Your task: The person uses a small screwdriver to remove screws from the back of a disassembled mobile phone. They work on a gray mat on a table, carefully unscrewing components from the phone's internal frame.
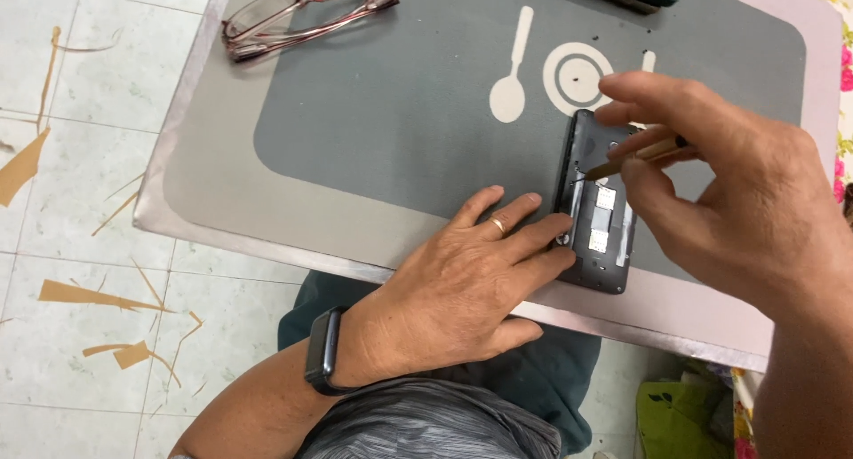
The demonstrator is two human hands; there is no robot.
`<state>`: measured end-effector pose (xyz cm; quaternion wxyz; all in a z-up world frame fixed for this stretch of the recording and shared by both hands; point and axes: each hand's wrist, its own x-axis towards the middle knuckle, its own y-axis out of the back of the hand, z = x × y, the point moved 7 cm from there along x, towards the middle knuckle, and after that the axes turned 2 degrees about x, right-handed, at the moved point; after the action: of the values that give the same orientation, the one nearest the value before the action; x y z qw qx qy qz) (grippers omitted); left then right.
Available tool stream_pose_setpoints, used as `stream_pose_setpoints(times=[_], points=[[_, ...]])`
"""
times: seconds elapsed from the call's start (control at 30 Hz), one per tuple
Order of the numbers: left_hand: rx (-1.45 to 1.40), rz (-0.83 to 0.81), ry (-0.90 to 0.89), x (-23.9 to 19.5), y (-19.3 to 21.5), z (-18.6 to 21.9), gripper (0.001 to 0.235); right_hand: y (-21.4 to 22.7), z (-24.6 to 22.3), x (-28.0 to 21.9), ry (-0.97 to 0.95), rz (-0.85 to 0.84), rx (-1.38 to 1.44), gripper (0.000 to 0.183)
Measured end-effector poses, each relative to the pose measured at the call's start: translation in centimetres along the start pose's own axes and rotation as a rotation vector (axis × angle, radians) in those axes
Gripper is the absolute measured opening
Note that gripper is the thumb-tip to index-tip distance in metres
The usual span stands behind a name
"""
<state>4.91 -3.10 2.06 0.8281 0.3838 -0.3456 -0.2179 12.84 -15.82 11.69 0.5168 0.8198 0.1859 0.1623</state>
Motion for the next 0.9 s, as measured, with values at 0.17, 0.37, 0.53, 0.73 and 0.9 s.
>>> stream_pose_setpoints(times=[0.17, 0.37, 0.53, 0.73, 0.9], points=[[0.012, -0.006, -0.004, -0.1, -0.1, 0.0, 0.072, 0.2, 0.4, 0.3, -0.003, 0.002, -0.022, 0.041], [0.017, -0.027, -0.005, -0.1, 0.0, 0.0, 0.075, -0.3, 1.3, 0.3, 0.105, -0.006, -0.158, 0.040], [-0.010, -0.035, -0.008, 0.2, 0.1, 0.1, 0.070, 0.0, 0.7, 0.4, 0.175, 0.020, -0.220, 0.041], [-0.017, -0.043, -0.005, 0.3, 0.2, 0.2, 0.068, 0.0, 1.1, 0.0, 0.233, 0.072, -0.253, 0.032], [0.012, -0.059, -0.009, 0.5, 0.1, 0.3, 0.069, 0.0, 2.0, -0.1, 0.197, 0.049, -0.200, 0.041]])
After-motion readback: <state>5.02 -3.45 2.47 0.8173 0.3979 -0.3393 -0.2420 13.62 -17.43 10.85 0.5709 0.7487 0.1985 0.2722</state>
